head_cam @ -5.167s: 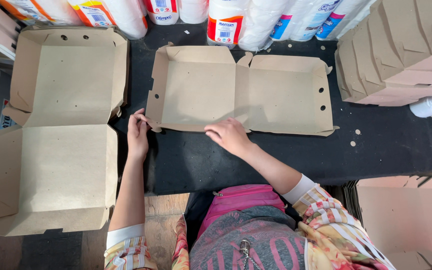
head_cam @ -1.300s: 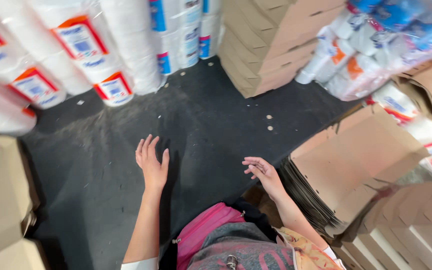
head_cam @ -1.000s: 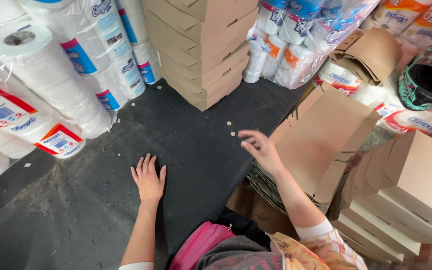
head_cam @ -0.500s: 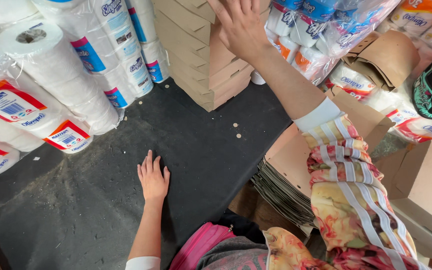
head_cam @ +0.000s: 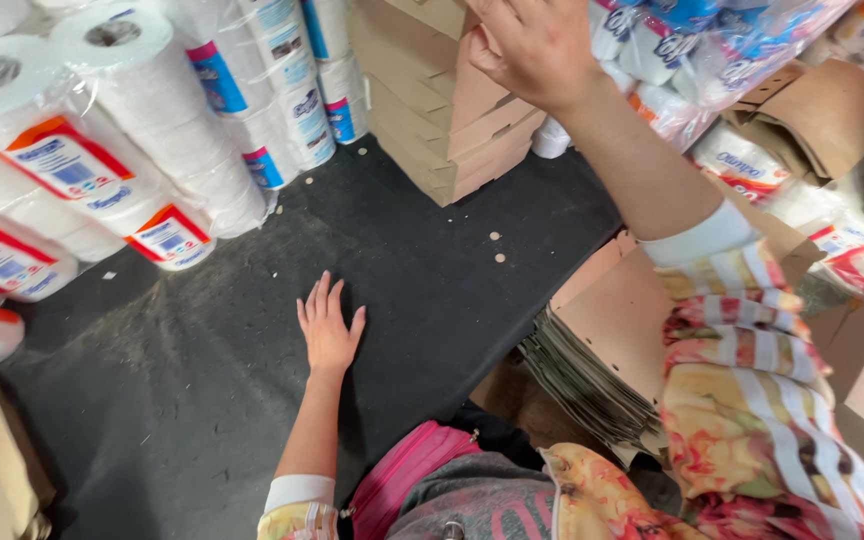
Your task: The person folds and assembles multiple flat cardboard food boxes by hand on a counter near stacks of paper products.
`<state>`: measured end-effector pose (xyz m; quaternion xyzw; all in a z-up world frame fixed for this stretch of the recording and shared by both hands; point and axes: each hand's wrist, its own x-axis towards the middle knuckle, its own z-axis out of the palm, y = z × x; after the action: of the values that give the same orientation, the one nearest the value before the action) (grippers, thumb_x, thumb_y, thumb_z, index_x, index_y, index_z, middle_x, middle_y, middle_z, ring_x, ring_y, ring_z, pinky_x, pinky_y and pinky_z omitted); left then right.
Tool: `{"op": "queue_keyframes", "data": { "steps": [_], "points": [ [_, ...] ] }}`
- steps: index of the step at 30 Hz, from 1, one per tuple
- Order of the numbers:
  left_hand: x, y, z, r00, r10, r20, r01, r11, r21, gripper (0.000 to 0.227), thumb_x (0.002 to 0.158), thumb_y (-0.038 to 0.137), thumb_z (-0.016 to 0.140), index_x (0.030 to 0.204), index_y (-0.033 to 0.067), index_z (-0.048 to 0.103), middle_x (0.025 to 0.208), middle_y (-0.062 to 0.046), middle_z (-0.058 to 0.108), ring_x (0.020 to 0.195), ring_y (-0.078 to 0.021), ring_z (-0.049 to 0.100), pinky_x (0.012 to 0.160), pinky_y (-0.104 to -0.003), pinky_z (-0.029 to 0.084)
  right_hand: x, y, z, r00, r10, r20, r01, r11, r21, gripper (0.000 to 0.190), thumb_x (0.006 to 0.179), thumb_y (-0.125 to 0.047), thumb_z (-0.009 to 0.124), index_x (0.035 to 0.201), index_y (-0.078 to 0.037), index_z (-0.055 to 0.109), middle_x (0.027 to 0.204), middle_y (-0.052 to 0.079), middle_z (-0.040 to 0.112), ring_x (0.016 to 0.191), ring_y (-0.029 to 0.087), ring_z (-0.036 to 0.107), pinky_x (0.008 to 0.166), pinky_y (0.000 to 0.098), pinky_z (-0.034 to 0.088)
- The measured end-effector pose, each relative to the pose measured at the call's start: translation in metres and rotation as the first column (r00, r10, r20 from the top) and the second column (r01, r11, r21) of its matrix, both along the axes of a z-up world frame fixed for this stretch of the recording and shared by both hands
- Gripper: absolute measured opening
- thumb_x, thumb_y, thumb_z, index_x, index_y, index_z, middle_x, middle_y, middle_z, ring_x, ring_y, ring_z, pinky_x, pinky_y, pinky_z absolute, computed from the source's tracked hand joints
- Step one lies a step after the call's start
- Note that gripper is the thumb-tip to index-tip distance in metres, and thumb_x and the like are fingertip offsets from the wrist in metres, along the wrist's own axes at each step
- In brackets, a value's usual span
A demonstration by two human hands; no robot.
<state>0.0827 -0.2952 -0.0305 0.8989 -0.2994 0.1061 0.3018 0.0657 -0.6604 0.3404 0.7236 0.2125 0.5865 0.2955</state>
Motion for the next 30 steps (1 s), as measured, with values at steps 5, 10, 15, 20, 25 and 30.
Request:
{"op": "queue_keyframes", "data": {
  "steps": [5, 10, 15, 20, 25, 30],
  "points": [
    [-0.002, 0.010, 0.052, 0.970, 0.171, 0.175, -0.110, 0.943, -0.314, 0.084, 0.093, 0.047, 0.071, 0.157, 0.0098, 0.032, 0.167, -0.011, 0.025, 0.156, -0.0347, 0.021, 0.122, -0.070, 0.009, -0.049, 0.082, 0.030, 0.967, 0.232, -0.106, -0.242, 0.965, -0.097, 0.039, 0.099, -0.008, 0.068, 0.138, -0.012, 0.065, 0.120, 0.006, 0.067, 0.100, 0.023, 0.066, 0.076, 0.0356, 0.040],
    [-0.021, 0.047, 0.129, 0.801, 0.406, 0.440, -0.099, 0.814, -0.572, 0.106, 0.085, 0.046, 0.088, 0.160, 0.0125, 0.020, 0.169, -0.011, 0.015, 0.159, -0.0417, 0.016, 0.130, -0.069, 0.008, -0.089, 0.165, 0.015, 0.828, 0.403, -0.390, -0.411, 0.909, 0.068, 0.042, 0.114, -0.032, 0.037, 0.132, -0.014, 0.071, 0.134, 0.009, 0.071, 0.113, 0.025, 0.073, 0.075, 0.0394, 0.035],
    [-0.056, 0.077, 0.193, 0.661, 0.322, 0.677, -0.080, 0.928, -0.363, 0.078, 0.075, 0.010, 0.089, 0.142, 0.0010, 0.050, 0.142, -0.020, 0.060, 0.137, -0.0508, 0.041, 0.110, -0.078, 0.011, -0.078, 0.232, -0.036, 0.602, 0.659, -0.451, -0.598, 0.746, 0.292, 0.041, 0.096, -0.003, 0.042, 0.123, -0.011, 0.071, 0.123, 0.011, 0.069, 0.107, 0.028, 0.068, 0.069, 0.0339, 0.042],
    [-0.056, 0.113, 0.161, 0.859, 0.247, 0.449, -0.016, 0.889, -0.457, 0.077, 0.071, -0.006, 0.086, 0.141, 0.0014, 0.055, 0.131, -0.010, 0.066, 0.121, -0.0356, 0.055, 0.117, -0.071, 0.012, -0.061, 0.250, -0.085, 0.423, 0.650, -0.631, -0.486, 0.751, 0.447, 0.063, 0.079, -0.003, 0.073, 0.140, -0.010, 0.058, 0.137, 0.016, 0.060, 0.124, 0.036, 0.058, 0.088, 0.0467, 0.041],
    [-0.057, 0.151, 0.152, 0.965, 0.187, 0.183, -0.038, 0.793, -0.608, 0.072, 0.073, -0.002, 0.089, 0.135, 0.0017, 0.054, 0.133, -0.013, 0.061, 0.127, -0.0396, 0.052, 0.118, -0.073, 0.011, -0.032, 0.230, -0.104, 0.299, 0.515, -0.803, 0.002, 0.842, 0.540, 0.101, 0.073, -0.021, 0.092, 0.158, -0.008, 0.038, 0.158, 0.022, 0.041, 0.146, 0.043, 0.036, 0.112, 0.0635, 0.030],
    [-0.060, 0.171, 0.148, 0.998, 0.065, -0.014, -0.055, 0.684, -0.728, 0.076, 0.077, 0.007, 0.087, 0.140, 0.0017, 0.046, 0.141, -0.018, 0.054, 0.139, -0.0442, 0.044, 0.121, -0.071, 0.011, -0.024, 0.221, -0.127, 0.108, 0.750, -0.652, 0.295, 0.602, 0.742, 0.071, 0.076, -0.016, 0.088, 0.141, -0.012, 0.058, 0.141, 0.009, 0.059, 0.133, 0.036, 0.053, 0.102, 0.0488, 0.045]
  ]
}}
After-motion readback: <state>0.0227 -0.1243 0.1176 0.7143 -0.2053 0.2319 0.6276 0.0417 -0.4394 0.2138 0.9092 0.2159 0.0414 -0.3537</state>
